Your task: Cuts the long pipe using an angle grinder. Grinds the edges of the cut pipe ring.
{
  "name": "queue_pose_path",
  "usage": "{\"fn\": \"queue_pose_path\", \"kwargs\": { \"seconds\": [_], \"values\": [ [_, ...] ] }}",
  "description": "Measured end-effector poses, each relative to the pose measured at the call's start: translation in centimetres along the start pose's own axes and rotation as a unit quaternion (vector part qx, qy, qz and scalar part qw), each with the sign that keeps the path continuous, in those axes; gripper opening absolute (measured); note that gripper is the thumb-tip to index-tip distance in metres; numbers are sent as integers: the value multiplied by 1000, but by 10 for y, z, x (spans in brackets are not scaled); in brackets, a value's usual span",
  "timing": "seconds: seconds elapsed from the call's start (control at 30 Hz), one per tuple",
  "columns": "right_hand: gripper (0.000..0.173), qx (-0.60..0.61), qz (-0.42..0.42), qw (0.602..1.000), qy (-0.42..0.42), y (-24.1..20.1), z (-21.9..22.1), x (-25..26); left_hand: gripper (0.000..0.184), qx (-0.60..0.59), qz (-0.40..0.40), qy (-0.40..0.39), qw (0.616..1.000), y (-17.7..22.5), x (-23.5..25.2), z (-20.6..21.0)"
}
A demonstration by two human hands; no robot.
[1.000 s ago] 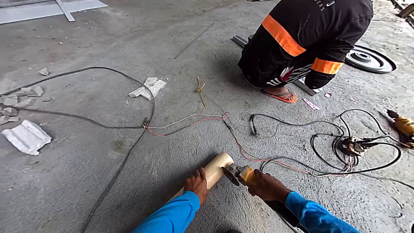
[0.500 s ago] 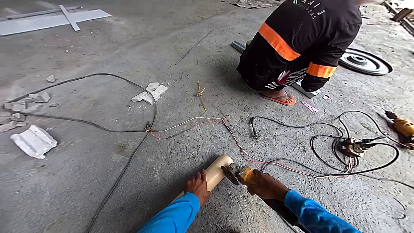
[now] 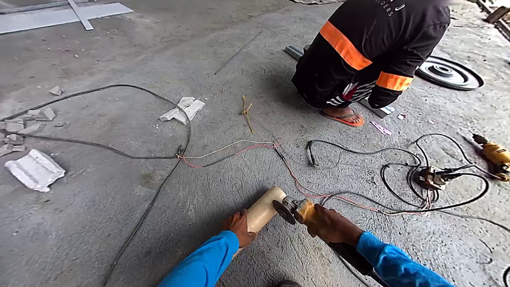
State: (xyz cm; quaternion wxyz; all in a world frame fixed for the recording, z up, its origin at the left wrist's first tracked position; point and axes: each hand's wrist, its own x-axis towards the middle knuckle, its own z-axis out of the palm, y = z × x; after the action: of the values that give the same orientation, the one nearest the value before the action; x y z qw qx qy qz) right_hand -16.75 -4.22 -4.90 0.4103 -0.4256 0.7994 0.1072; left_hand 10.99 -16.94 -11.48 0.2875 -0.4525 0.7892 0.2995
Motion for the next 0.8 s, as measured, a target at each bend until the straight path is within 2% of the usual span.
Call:
{"fn": "queue_pose_path", "kwargs": {
  "seconds": [0.8],
  "values": [
    [82,-8,5,1000,3,-9,-2,7,101,36,-5,10,999,10,-9,2]
  ]
}}
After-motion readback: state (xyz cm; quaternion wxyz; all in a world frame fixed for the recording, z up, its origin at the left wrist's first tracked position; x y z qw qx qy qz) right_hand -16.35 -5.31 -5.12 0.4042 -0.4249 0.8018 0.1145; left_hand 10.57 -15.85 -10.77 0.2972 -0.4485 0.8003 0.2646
